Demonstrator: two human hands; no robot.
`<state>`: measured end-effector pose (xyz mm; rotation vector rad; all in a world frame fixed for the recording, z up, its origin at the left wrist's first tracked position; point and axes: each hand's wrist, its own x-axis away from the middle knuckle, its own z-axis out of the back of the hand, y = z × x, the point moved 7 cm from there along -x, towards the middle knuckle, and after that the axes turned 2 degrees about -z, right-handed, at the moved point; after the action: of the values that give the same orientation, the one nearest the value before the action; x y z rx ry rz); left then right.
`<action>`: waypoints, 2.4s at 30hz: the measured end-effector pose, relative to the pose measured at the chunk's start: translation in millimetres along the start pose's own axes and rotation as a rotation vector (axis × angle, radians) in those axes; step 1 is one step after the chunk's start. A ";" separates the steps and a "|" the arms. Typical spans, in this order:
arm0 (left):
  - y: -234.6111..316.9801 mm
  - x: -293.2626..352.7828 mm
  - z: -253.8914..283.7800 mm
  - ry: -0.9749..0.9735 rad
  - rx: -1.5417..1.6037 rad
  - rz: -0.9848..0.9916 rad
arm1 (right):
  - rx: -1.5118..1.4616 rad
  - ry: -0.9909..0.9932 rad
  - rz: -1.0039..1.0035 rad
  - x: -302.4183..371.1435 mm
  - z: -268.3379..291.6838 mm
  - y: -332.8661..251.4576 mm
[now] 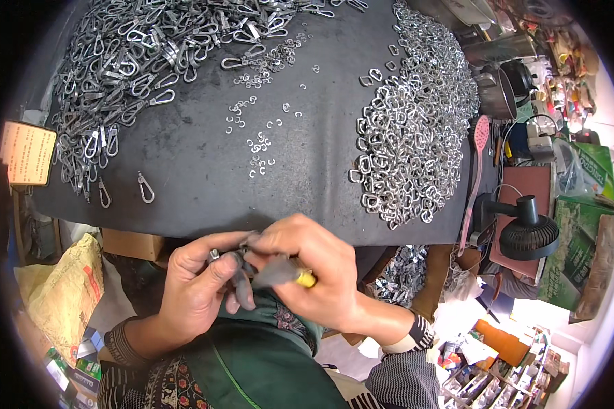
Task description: The person assembles metal snap hooks by securing small metal rings with pliers, pets a cat on the floor, and moves items on a nearby table before resuming the assembly work.
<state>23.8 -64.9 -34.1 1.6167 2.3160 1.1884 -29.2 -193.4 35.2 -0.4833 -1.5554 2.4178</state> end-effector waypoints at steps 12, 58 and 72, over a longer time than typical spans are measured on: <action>-4.1 11.7 9.4 -0.045 -0.178 0.189 | 1.216 -0.163 0.065 -37.9 17.1 -9.2; 26.3 -5.3 20.6 -0.114 -0.296 0.134 | 0.885 -0.448 0.442 -32.8 11.0 -32.2; -10.0 28.1 55.3 0.212 -0.331 0.201 | 1.020 -0.064 0.129 -0.2 65.1 2.1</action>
<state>29.7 -13.0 -69.0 1.6982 1.9547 1.7570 -54.5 -248.8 58.2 -0.2811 -0.1541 2.9000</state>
